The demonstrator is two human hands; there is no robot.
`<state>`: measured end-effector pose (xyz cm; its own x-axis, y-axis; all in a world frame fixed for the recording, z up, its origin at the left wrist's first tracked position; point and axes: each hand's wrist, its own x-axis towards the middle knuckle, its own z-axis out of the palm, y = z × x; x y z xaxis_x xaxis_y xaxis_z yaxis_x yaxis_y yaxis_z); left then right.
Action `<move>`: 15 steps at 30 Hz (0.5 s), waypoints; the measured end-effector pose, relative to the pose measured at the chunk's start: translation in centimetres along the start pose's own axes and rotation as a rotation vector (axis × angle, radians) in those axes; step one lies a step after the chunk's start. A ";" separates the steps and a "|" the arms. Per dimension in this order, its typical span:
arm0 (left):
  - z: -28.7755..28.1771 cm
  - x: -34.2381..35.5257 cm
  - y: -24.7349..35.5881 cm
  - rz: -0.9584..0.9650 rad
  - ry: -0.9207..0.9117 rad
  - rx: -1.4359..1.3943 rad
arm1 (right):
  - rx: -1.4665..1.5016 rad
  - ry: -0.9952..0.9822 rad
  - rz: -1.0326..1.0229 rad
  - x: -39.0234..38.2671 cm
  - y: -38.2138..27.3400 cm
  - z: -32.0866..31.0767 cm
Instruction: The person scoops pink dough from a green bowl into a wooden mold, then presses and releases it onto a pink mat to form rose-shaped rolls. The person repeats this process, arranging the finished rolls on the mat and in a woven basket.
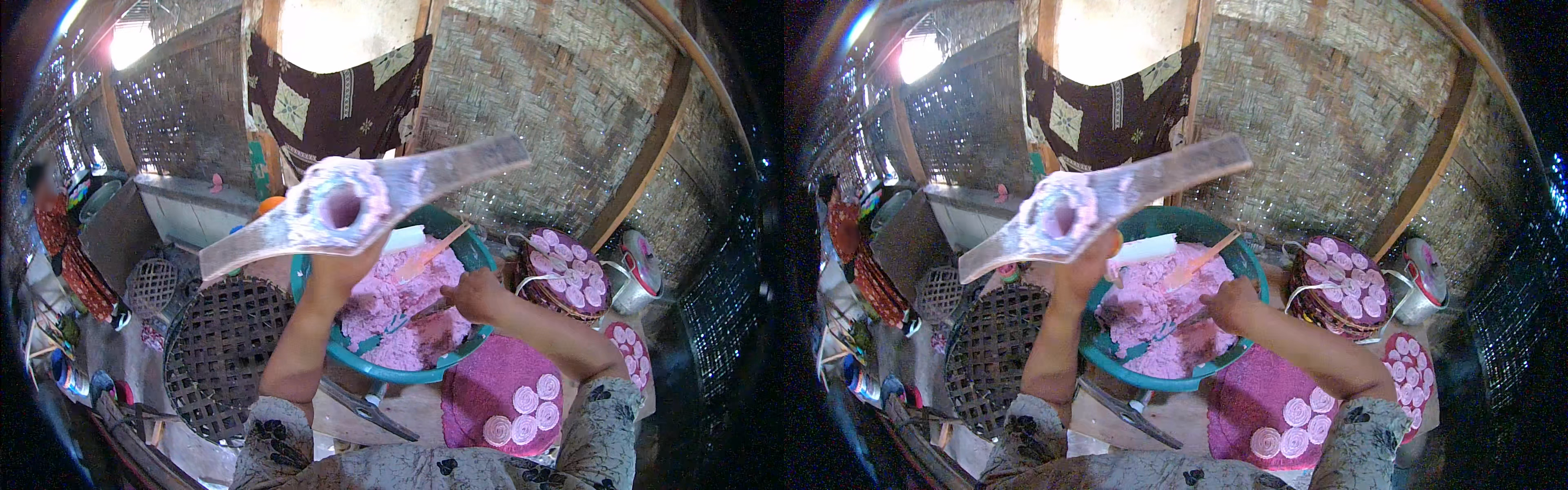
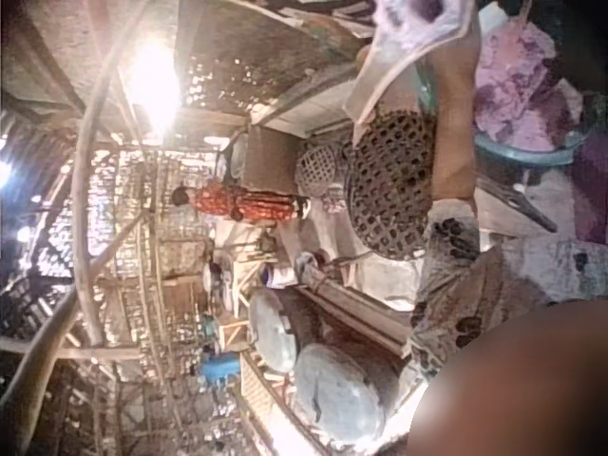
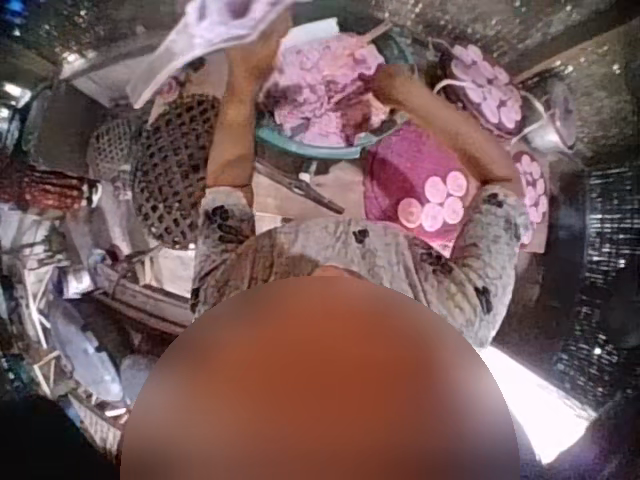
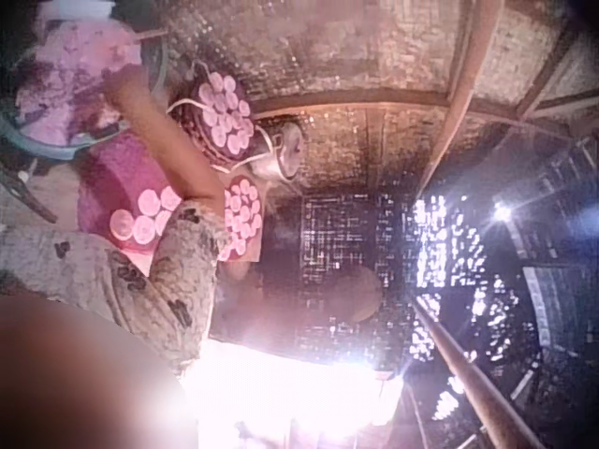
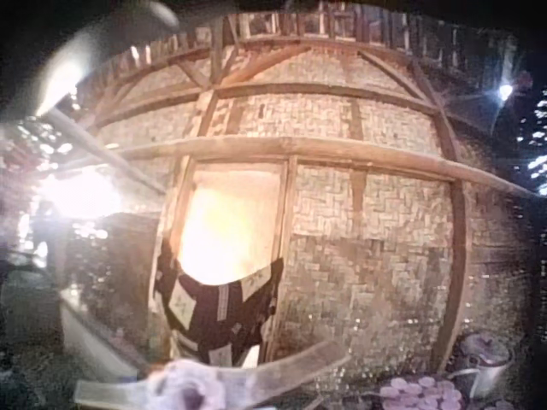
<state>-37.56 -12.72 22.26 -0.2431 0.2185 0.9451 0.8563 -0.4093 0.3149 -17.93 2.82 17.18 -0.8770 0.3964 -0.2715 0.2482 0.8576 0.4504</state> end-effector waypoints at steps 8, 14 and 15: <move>3.2 -2.8 -3.2 -0.235 -0.037 -0.219 | -0.129 -0.033 -0.165 3.7 4.0 1.8; 2.6 -1.4 -5.4 0.029 0.163 -0.268 | -0.016 -0.081 -0.227 5.9 3.0 5.1; 2.8 -1.3 -5.7 0.082 0.196 -0.309 | 0.000 -0.092 -0.223 6.1 2.7 5.7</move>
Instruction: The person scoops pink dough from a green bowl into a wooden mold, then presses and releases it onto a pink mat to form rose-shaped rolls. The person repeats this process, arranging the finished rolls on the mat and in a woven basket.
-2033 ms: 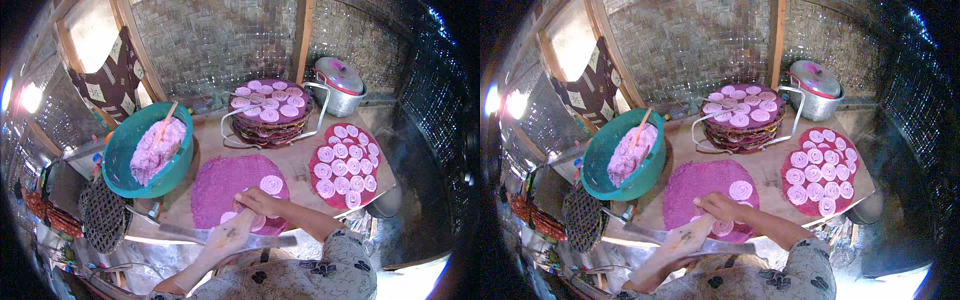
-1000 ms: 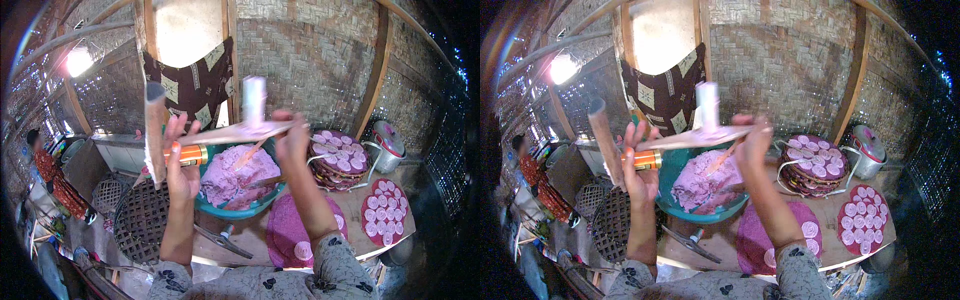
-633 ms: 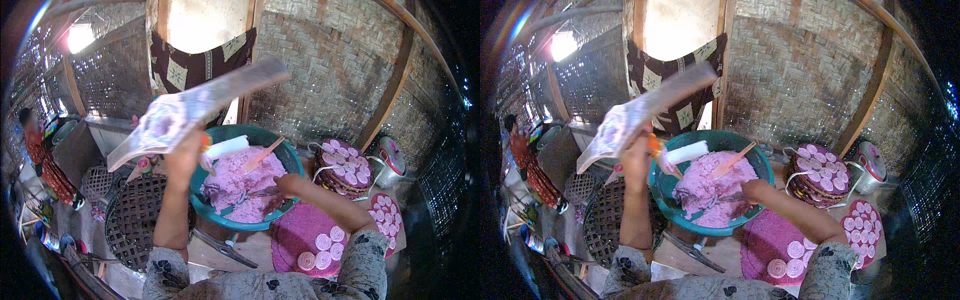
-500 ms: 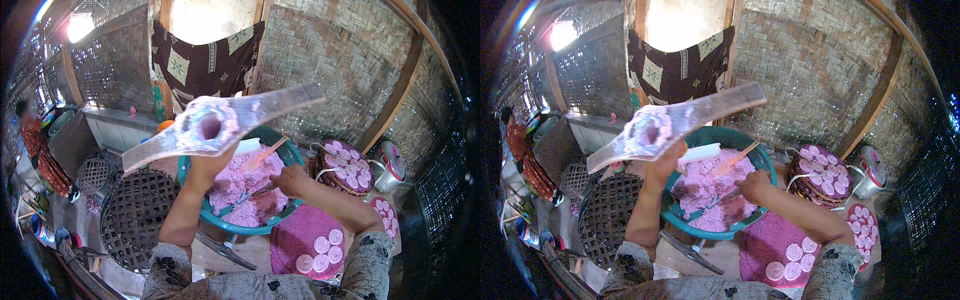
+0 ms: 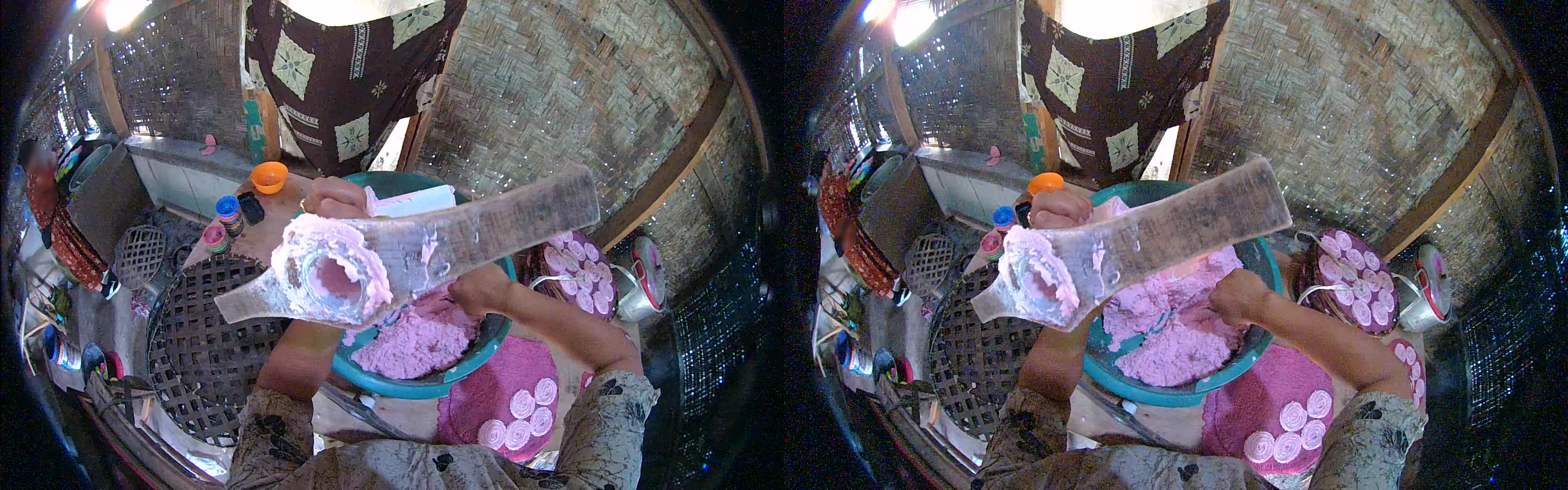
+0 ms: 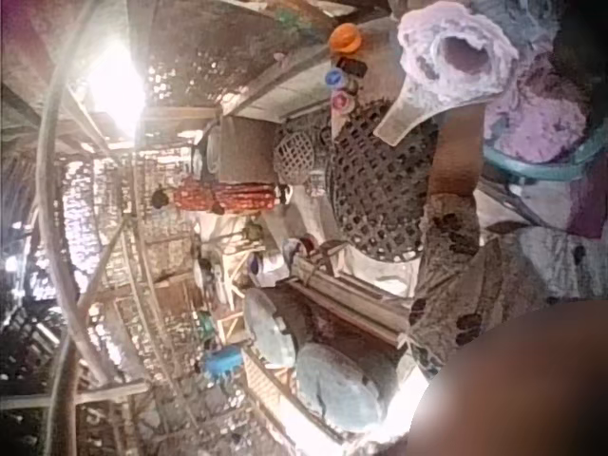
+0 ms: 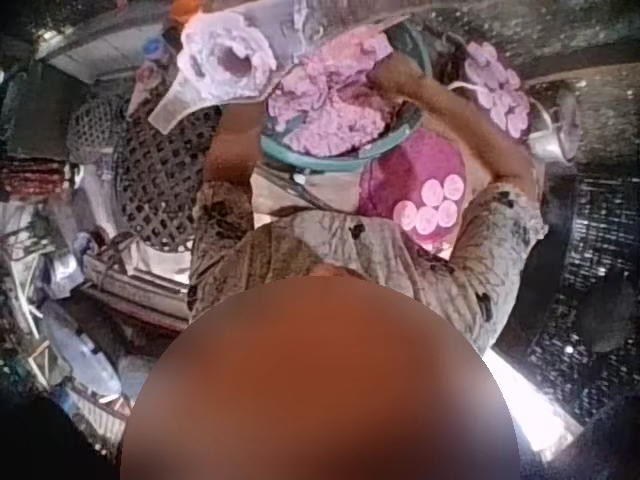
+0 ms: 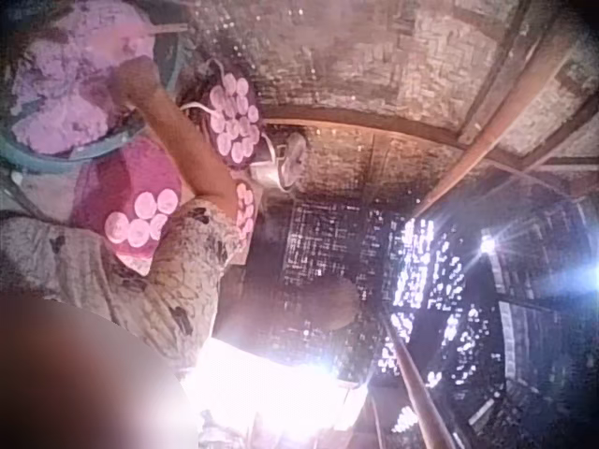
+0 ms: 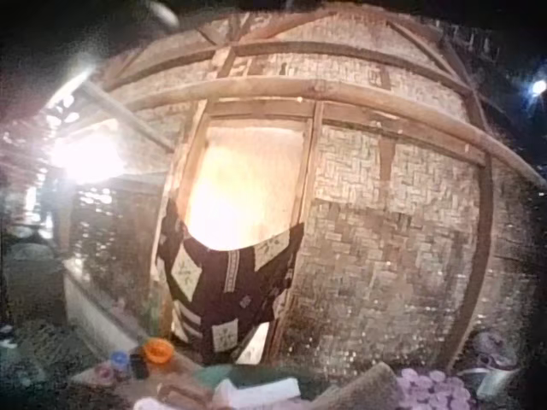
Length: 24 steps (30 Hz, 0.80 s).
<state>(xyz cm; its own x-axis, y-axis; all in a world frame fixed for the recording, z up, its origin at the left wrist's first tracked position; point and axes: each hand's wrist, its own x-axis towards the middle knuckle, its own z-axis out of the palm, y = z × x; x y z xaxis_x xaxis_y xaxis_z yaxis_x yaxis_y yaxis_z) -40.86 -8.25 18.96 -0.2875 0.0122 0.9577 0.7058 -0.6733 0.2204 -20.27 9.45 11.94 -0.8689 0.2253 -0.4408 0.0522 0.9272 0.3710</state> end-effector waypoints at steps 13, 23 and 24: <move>-0.3 4.9 3.4 0.099 -0.082 0.198 | 0.162 0.171 -0.127 -1.0 -4.9 -4.3; -0.9 9.0 3.0 0.351 -0.581 0.647 | 0.821 0.423 -0.059 -19.3 2.5 -7.4; -1.2 8.8 2.2 0.371 -0.710 0.665 | 0.890 0.490 -0.113 -20.6 2.9 -7.4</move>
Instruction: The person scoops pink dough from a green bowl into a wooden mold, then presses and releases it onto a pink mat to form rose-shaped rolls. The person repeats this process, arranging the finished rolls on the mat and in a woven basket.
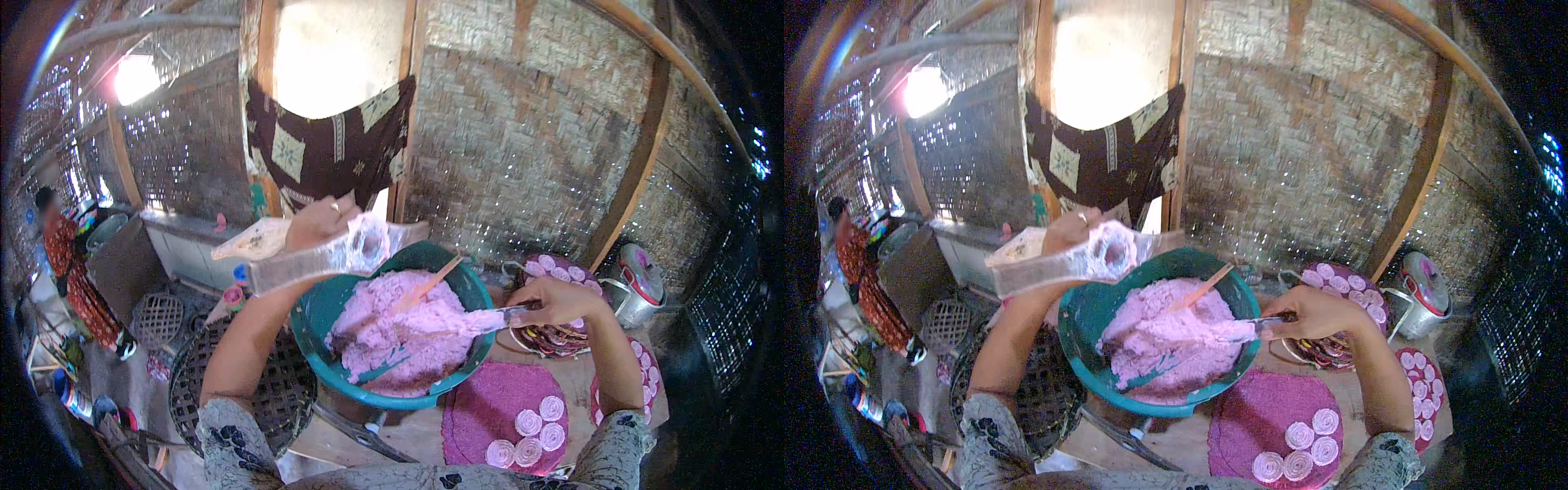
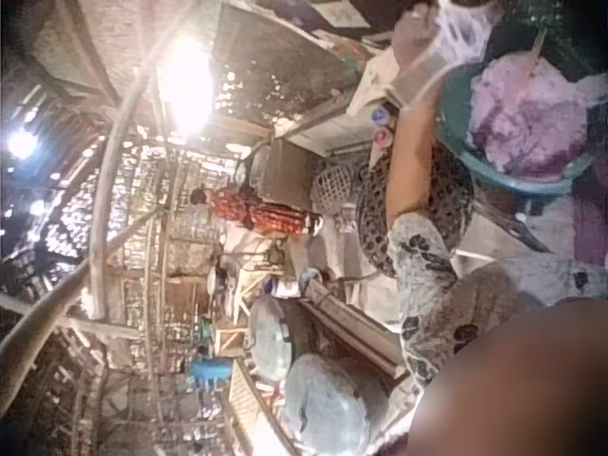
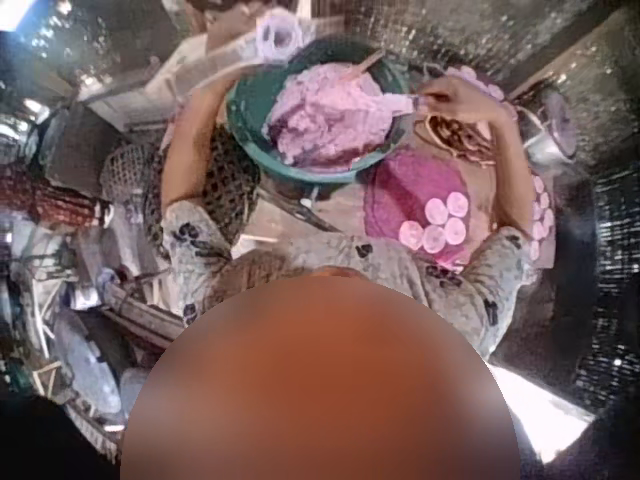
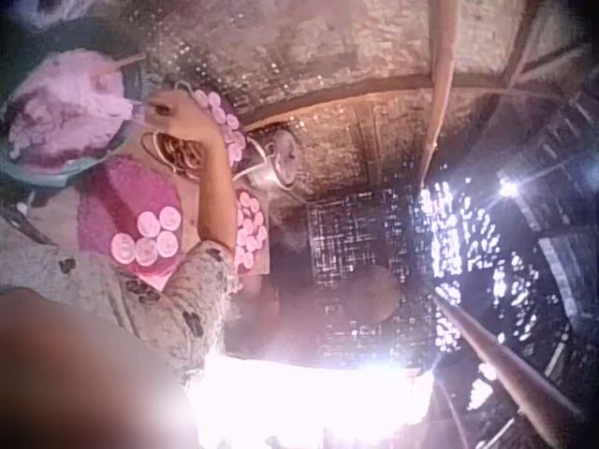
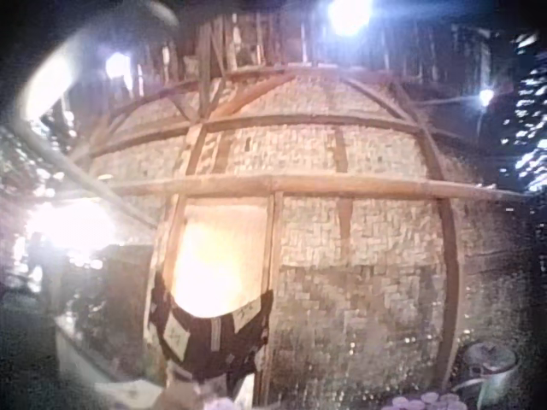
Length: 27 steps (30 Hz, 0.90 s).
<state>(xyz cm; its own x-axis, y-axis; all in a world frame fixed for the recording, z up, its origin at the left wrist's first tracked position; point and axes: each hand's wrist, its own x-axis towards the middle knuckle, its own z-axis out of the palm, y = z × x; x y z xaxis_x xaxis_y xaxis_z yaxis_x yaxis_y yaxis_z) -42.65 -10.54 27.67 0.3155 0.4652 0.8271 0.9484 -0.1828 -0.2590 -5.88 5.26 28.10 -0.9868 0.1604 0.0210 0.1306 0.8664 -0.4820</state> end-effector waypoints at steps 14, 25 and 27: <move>1.4 1.0 4.6 0.005 -0.132 0.049 | -0.653 0.471 0.125 1.2 -7.5 -2.6; 2.9 0.4 6.5 -0.098 -0.161 -0.027 | -1.161 0.721 -0.085 1.5 -8.6 7.5; 3.5 -0.6 4.0 -0.082 -0.044 -0.022 | -1.127 0.728 -0.090 -0.1 -9.5 6.5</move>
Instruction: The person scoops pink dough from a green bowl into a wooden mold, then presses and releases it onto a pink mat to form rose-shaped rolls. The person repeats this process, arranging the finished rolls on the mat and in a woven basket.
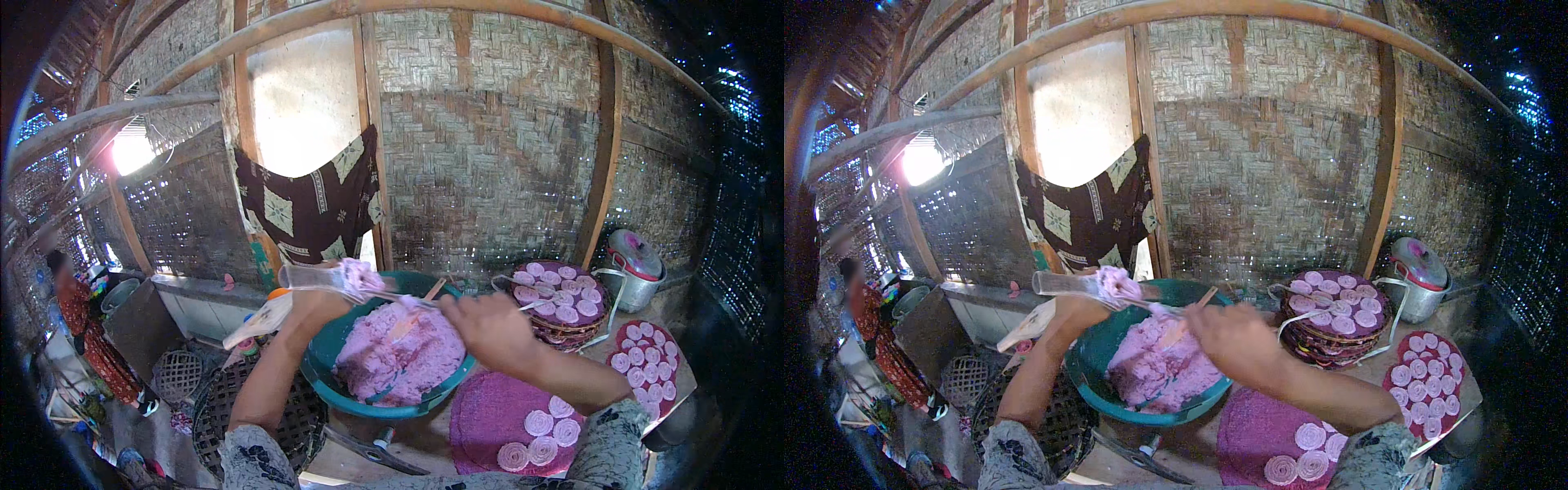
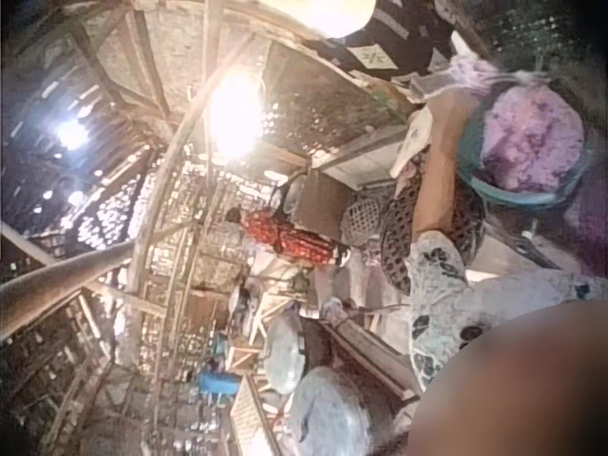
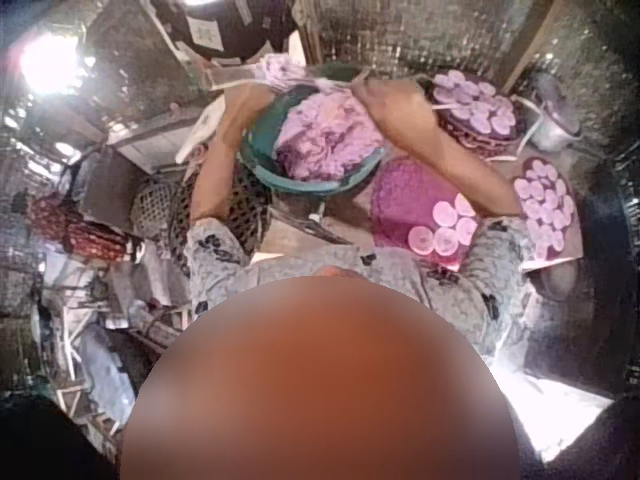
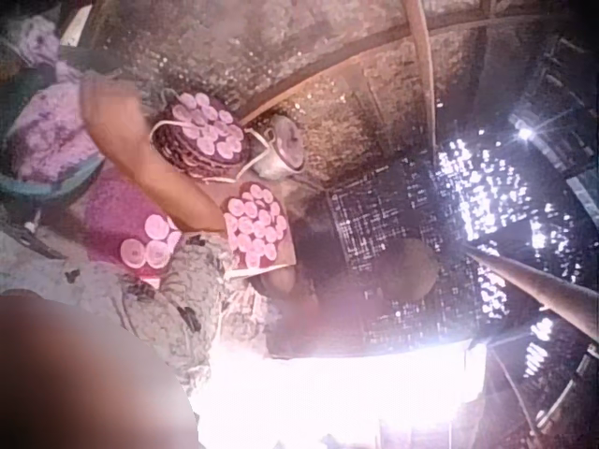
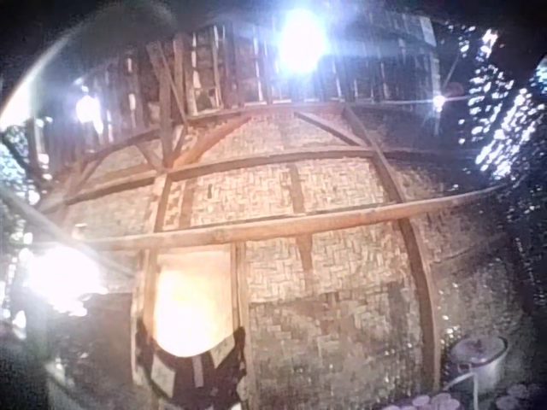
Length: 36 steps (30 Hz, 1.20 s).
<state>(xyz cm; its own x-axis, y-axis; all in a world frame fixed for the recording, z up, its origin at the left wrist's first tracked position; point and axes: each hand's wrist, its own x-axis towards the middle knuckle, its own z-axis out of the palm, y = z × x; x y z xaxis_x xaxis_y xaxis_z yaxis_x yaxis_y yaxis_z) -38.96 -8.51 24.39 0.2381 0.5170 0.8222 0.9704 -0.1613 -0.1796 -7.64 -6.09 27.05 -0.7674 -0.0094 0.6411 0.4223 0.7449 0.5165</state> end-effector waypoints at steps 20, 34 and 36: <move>-2.9 0.8 1.6 -0.185 -0.086 -0.031 | 0.208 -0.085 0.173 -0.2 0.5 -1.7; 0.9 3.4 3.3 -0.187 0.154 0.323 | 0.993 0.312 0.655 4.4 -7.3 8.0; 1.1 2.4 1.0 -0.326 0.185 -0.015 | 1.047 0.341 0.577 2.8 -8.7 8.4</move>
<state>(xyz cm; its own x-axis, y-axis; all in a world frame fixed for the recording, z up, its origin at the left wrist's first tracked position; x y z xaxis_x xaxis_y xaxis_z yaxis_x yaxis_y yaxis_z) -37.40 -6.52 25.58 -0.0958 0.3829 0.9188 0.9931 -0.0263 0.1145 -17.53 -7.02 19.62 -0.3673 0.4403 0.8193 -0.0519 0.8698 -0.4907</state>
